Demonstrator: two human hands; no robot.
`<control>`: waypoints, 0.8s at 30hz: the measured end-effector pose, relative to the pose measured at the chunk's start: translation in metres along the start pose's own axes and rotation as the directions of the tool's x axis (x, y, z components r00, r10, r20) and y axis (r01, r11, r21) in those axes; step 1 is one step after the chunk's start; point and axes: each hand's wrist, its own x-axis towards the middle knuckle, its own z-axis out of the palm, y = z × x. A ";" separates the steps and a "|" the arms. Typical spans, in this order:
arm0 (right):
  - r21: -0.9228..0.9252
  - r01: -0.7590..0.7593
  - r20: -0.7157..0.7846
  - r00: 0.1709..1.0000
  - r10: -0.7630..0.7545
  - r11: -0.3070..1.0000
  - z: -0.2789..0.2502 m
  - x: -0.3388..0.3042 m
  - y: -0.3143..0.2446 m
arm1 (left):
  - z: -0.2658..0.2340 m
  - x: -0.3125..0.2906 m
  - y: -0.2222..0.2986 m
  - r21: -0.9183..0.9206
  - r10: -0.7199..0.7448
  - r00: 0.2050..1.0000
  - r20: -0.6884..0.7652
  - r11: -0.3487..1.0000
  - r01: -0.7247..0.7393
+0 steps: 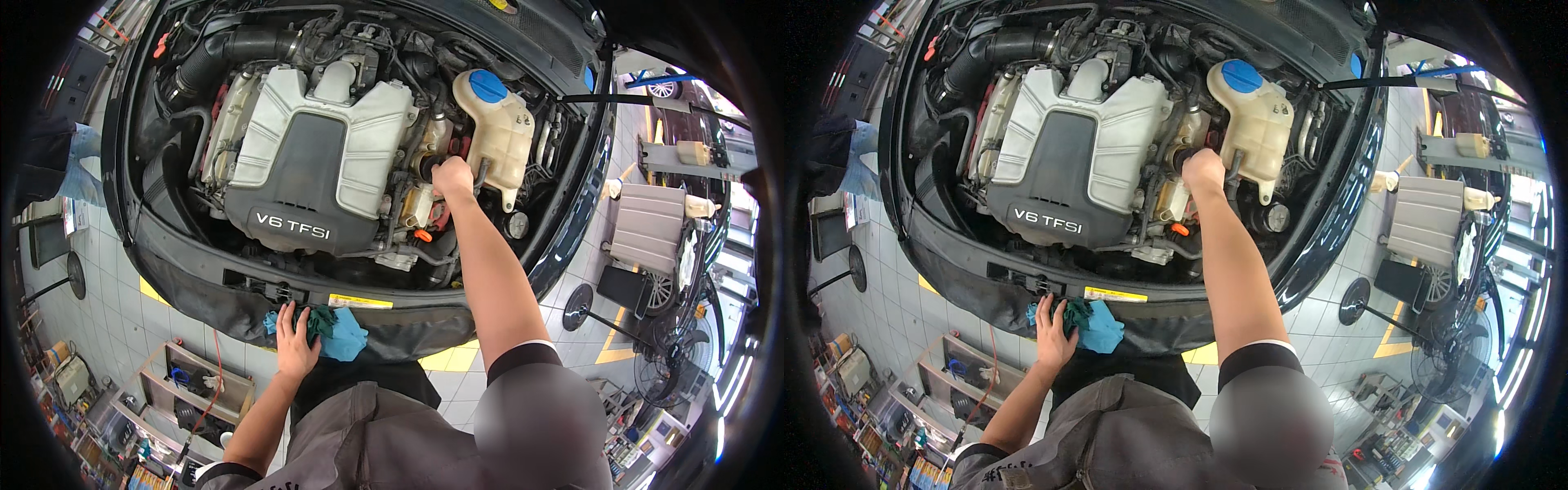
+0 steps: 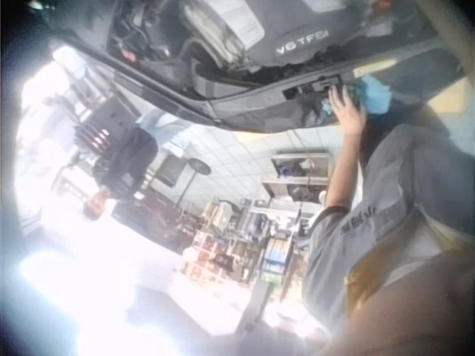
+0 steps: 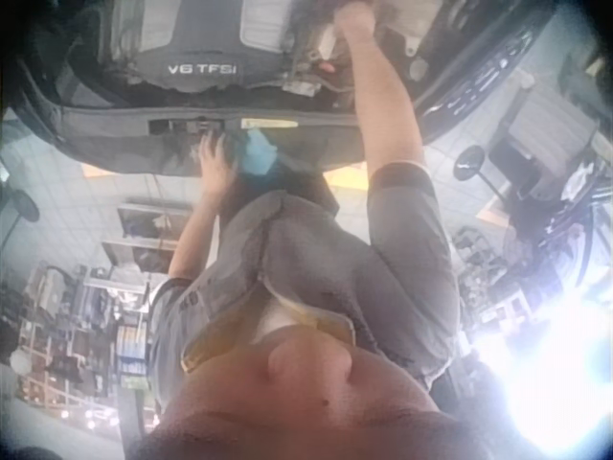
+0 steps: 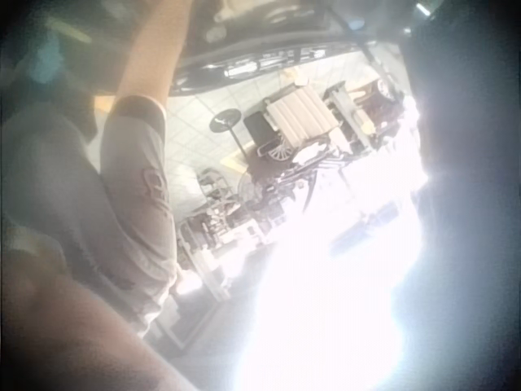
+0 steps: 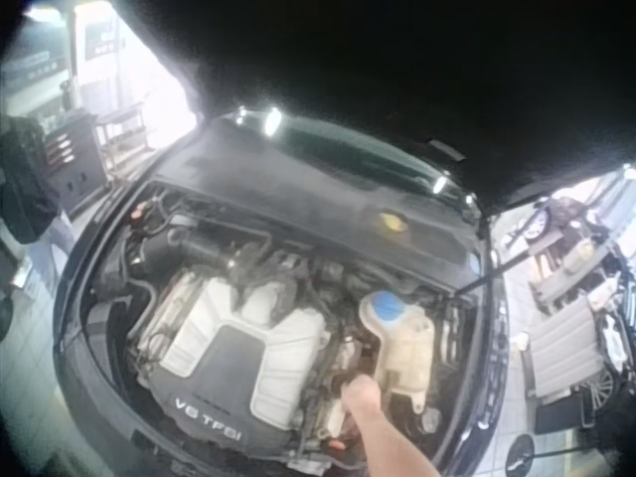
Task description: The person pours engine oil from a grey container into the engine of a black car with the hood open. They repeatedly check the oil level using the dipstick, wipe it with a cloth, and add more oil in stages. The person closes the oil filler cap at the end.
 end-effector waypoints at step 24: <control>-0.076 -0.040 0.241 0.969 0.057 0.996 -0.013 0.033 -0.013 | 0.005 0.003 -0.001 -0.005 0.004 1.000 -0.014 1.000 -0.004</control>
